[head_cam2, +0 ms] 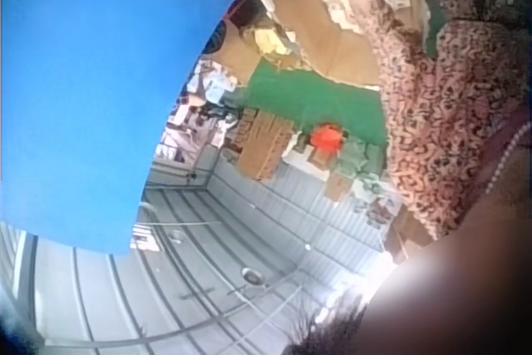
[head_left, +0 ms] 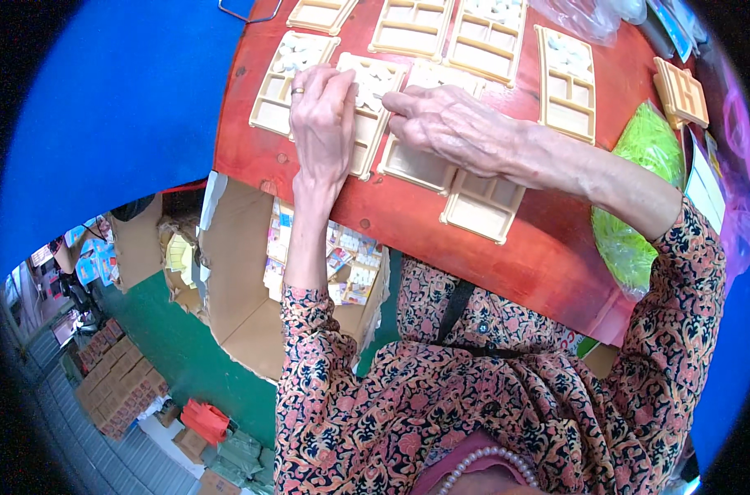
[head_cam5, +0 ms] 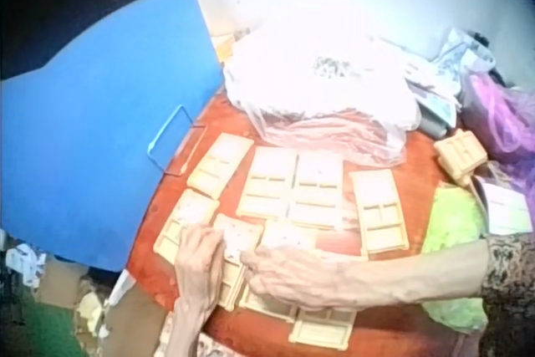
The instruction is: Packaging small white foam blocks into yellow plastic trays at a workshop table.
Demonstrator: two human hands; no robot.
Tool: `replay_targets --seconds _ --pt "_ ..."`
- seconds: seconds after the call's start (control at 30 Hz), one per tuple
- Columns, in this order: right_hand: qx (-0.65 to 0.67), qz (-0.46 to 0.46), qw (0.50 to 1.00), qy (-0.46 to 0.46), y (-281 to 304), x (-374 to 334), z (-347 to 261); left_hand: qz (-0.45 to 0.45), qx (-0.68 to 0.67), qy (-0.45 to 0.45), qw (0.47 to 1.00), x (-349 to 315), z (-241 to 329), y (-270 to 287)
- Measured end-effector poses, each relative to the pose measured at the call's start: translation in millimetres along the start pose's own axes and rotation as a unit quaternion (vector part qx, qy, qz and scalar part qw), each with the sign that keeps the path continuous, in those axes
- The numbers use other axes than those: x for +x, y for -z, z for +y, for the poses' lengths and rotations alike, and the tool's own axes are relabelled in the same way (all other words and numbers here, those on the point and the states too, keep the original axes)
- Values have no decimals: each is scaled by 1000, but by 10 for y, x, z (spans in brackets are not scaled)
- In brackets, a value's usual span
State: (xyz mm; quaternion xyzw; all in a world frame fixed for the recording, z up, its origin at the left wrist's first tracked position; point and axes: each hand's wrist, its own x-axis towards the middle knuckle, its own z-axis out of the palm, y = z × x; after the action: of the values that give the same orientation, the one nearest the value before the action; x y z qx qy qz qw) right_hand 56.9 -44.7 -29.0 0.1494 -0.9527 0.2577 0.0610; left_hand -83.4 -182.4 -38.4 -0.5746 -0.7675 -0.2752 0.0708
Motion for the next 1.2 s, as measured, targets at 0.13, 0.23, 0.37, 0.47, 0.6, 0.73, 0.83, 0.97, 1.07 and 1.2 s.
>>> replay_targets --seconds 0.13,0.23,0.37,0.47,0.6,0.73,0.83,0.97,1.07,1.2 --pt "91 48 994 -22 45 -19 30 -1 -5 12 1000 62 -6 -30" --pt "154 52 986 -46 145 -60 124 40 -52 32 997 55 12 -51" --pt "172 128 976 -42 206 -107 236 55 -126 58 989 57 34 -37" --pt "144 108 980 -89 221 -102 214 39 -113 17 993 109 65 -70" --pt "173 149 972 -52 194 -144 209 10 -59 16 998 131 114 -84" --pt "193 147 968 -71 175 -192 191 -14 -49 -2 999 128 151 -50" --pt "187 137 970 -72 169 -200 187 13 -91 -18 996 63 162 -24" --pt "171 135 973 -70 180 -237 196 16 -44 19 999 -15 205 31" --pt "181 167 968 -52 120 -252 235 -65 -21 14 998 -119 255 39" --pt "167 161 971 -58 159 -257 213 -216 13 18 976 -289 314 -40"
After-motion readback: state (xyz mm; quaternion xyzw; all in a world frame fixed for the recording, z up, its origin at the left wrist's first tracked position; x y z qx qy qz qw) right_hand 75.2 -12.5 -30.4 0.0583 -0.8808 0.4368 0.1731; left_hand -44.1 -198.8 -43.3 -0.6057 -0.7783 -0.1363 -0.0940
